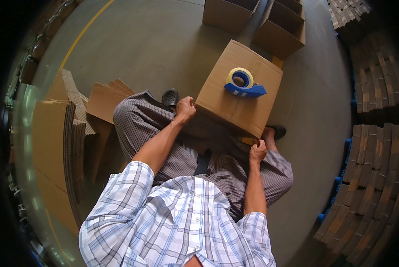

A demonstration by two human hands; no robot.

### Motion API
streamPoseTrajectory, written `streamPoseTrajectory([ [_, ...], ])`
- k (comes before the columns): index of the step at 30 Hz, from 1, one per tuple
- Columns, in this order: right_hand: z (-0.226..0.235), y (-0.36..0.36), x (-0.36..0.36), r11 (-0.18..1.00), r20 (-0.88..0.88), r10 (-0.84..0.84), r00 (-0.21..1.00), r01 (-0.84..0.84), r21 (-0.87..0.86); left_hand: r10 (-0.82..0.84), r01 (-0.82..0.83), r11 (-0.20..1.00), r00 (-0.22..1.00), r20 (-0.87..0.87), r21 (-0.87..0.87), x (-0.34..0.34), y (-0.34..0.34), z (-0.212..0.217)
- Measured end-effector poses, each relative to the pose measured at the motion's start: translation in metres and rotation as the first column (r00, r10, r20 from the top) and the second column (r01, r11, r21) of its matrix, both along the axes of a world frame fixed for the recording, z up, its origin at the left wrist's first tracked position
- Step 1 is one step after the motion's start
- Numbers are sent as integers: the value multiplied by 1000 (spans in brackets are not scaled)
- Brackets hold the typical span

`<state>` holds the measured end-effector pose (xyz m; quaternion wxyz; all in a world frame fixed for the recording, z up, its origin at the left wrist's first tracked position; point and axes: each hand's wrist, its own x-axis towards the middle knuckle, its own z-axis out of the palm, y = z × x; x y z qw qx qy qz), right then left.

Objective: The person sits on the warehouse floor and assembles flat cardboard boxes into rectangular containers. They fold the flaps, close the tops, and seal the boxes using a handheld tape dispenser. The person repeats this process for multiple boxes, placing each finished box aside.

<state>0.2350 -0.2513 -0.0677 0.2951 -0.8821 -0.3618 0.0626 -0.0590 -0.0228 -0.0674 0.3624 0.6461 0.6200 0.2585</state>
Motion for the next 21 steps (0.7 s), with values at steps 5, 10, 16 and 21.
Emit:
streamPoseTrajectory([
  [5,-12,21,-30,969,-283,-203,937,234,79,381,-307,883,911,159,-354,49,-42,31],
  [10,-22,49,-62,946,-645,-213,734,320,52,511,-273,796,782,357,-541,75,-59,48],
  [16,-19,51,-75,901,-835,-192,516,430,58,525,-306,806,764,374,-507,68,-71,30],
  [21,-5,24,-39,688,-725,-385,572,701,187,612,-625,770,663,431,-130,46,-31,11],
])
